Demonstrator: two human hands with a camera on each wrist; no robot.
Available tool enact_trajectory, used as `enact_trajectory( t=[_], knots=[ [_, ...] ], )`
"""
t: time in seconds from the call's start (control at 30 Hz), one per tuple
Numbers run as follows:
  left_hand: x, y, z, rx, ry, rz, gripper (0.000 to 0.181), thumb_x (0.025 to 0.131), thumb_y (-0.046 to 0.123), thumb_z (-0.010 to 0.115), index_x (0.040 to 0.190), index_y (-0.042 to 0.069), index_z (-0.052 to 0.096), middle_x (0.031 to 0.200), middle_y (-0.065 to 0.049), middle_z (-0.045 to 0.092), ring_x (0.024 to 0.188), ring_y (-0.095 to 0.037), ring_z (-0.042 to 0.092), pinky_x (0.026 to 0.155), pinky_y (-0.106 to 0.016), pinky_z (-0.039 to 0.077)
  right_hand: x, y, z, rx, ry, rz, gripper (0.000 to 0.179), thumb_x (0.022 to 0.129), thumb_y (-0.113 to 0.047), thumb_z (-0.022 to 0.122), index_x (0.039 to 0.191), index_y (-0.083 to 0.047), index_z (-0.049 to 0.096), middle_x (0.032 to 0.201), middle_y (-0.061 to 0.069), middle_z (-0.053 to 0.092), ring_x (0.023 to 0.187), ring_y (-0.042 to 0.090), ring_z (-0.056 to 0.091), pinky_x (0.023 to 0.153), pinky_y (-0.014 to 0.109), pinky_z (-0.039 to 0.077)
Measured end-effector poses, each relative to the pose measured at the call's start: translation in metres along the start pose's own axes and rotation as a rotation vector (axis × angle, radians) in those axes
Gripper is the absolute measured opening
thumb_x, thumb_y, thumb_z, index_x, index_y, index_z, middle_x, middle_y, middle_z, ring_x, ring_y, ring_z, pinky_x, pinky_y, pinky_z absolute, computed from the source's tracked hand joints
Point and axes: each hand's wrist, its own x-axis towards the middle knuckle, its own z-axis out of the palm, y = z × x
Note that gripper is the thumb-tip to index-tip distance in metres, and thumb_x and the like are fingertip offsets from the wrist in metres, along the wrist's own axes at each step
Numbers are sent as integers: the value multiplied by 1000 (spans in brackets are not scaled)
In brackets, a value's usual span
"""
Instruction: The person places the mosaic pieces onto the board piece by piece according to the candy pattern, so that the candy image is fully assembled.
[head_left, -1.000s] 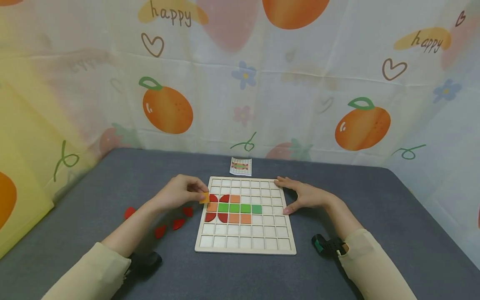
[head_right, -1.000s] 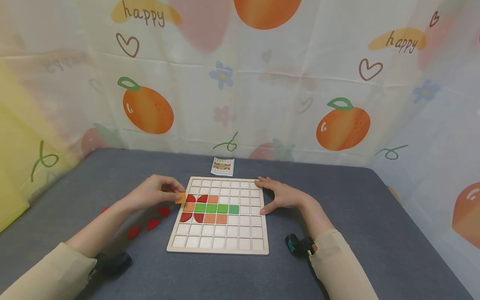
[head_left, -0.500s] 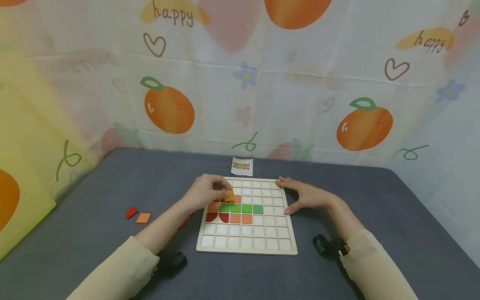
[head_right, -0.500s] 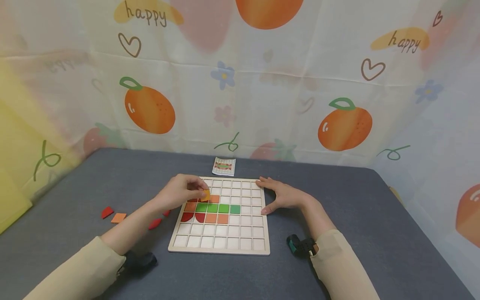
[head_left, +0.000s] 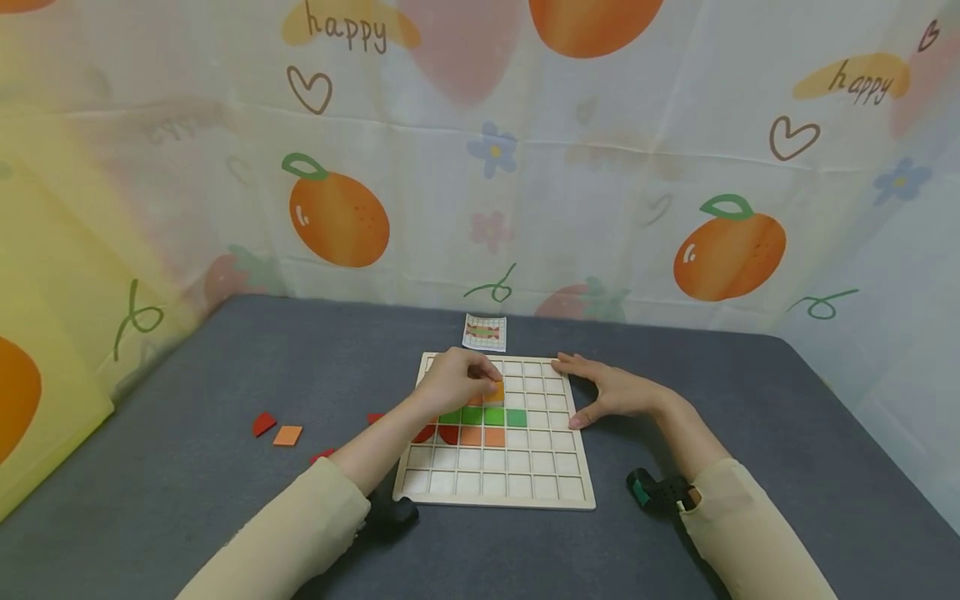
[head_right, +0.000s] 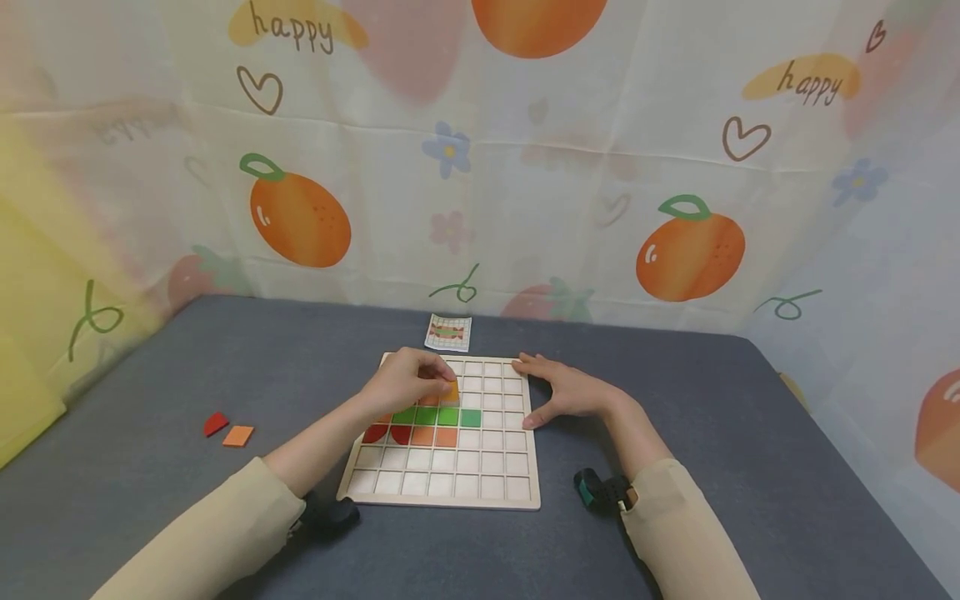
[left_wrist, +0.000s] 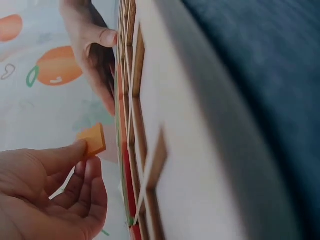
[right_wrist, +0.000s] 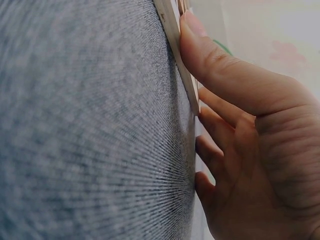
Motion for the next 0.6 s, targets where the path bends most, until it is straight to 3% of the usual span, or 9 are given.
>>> enact_trajectory(
  t=[0.37, 0.6],
  knots=[
    [6, -8, 10, 30, 11, -47, 4, 86, 6, 73, 90, 6, 76, 83, -8, 74, 63, -8, 64, 62, -20, 51, -2, -4, 0, 6, -4, -21, 103, 77, -37, 83, 158, -10, 23, 168, 17, 6, 154, 44, -3, 118, 70, 4],
    [6, -8, 13, 82, 39, -42, 3, 85, 9, 76, 88, 8, 77, 82, -4, 74, 70, -9, 61, 64, -20, 46, 0, -1, -1, -1, -4, -10, 104, 77, -39, 83, 158, -11, 23, 168, 17, 6, 154, 44, -3, 117, 71, 4]
  ],
)
